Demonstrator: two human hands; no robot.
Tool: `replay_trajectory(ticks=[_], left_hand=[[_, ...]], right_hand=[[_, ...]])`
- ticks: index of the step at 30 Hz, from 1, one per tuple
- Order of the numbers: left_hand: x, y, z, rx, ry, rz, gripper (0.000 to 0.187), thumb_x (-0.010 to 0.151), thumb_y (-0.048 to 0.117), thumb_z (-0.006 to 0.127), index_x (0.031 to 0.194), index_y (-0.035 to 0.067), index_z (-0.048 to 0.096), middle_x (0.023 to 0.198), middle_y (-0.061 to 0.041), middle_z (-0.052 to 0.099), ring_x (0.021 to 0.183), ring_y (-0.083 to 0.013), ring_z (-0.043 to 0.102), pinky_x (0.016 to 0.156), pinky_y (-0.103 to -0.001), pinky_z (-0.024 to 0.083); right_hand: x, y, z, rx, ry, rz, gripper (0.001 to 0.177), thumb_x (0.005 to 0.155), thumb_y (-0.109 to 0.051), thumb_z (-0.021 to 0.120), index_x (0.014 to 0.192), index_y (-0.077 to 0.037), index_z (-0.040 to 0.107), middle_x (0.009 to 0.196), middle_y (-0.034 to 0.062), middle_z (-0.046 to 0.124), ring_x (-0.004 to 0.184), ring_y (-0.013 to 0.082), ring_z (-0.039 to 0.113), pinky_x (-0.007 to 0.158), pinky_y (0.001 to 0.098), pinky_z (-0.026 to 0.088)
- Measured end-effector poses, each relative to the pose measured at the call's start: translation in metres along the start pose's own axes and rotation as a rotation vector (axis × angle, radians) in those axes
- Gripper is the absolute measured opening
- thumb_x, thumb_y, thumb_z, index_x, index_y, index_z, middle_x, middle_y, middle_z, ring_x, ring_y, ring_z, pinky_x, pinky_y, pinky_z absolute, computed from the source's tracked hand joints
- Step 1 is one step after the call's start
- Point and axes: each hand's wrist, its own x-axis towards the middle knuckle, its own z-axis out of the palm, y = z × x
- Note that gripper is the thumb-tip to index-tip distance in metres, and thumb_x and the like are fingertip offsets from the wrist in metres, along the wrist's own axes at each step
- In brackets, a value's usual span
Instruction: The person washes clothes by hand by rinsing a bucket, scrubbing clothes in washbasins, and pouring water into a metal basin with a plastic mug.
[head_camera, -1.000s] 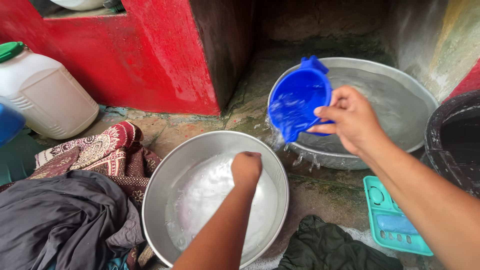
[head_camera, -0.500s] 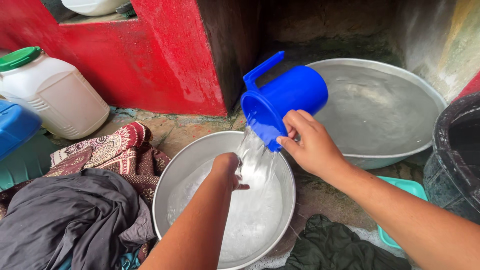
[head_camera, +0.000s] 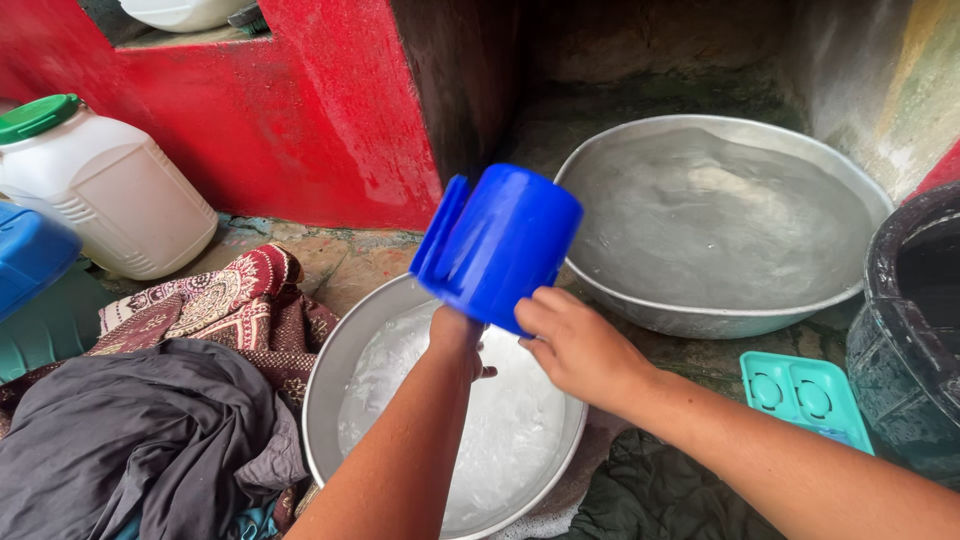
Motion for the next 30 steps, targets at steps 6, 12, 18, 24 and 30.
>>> replay_trajectory(ticks=[6,12,18,24,30], left_hand=[[0.002,-0.002,0.023,0.470,-0.062,0.357,0.080,0.085,-0.002,0.049,0.159,0.029,0.053,0.143,-0.031,0.066,0.123,-0.0462,0.063,0.105,-0.053,0.048],[-0.003,-0.024,0.084,1.584,-0.134,0.954,0.071,0.090,0.009,0.050,0.156,0.029,0.035,0.167,-0.006,0.024,0.153,-0.0243,0.022,0.123,-0.049,0.018],[0.007,-0.049,0.125,1.812,-0.266,0.866,0.068,0.098,0.017,0.040,0.162,0.023,0.018,0.170,-0.001,0.014,0.157,-0.0214,0.010,0.125,-0.055,0.002],[0.019,-0.064,0.109,1.891,-0.372,0.692,0.069,0.100,0.017,0.043,0.165,0.022,0.021,0.169,-0.005,0.025,0.159,-0.0217,0.012,0.129,-0.054,0.002],[0.025,-0.089,0.082,1.907,-0.383,0.743,0.065,0.097,0.015,0.044,0.160,0.023,0.028,0.172,-0.002,0.008,0.159,-0.0210,0.006,0.126,-0.054,0.004]], right_hand=[[0.008,0.088,-0.025,0.059,0.356,0.385,0.037,0.078,-0.012,0.084,0.084,-0.009,0.048,0.074,0.0017,0.053,0.071,0.0150,0.054,0.064,0.0320,0.047],[-0.041,0.171,-0.060,-0.348,0.490,0.470,0.034,0.079,-0.006,0.081,0.089,-0.003,0.049,0.082,0.0142,0.058,0.078,0.0345,0.059,0.070,0.0460,0.048],[-0.069,0.218,-0.056,-0.536,0.235,0.648,0.030,0.078,-0.007,0.075,0.099,-0.002,0.055,0.093,0.0231,0.063,0.089,0.0456,0.063,0.078,0.0540,0.050],[-0.047,0.234,-0.041,-0.375,0.035,0.835,0.032,0.075,-0.008,0.079,0.095,-0.003,0.055,0.091,0.0224,0.066,0.087,0.0409,0.066,0.079,0.0532,0.054],[-0.052,0.265,-0.042,0.834,0.538,0.971,0.025,0.086,0.010,0.063,0.090,-0.005,0.044,0.085,0.0155,0.057,0.077,0.0286,0.066,0.087,0.0594,0.060]])
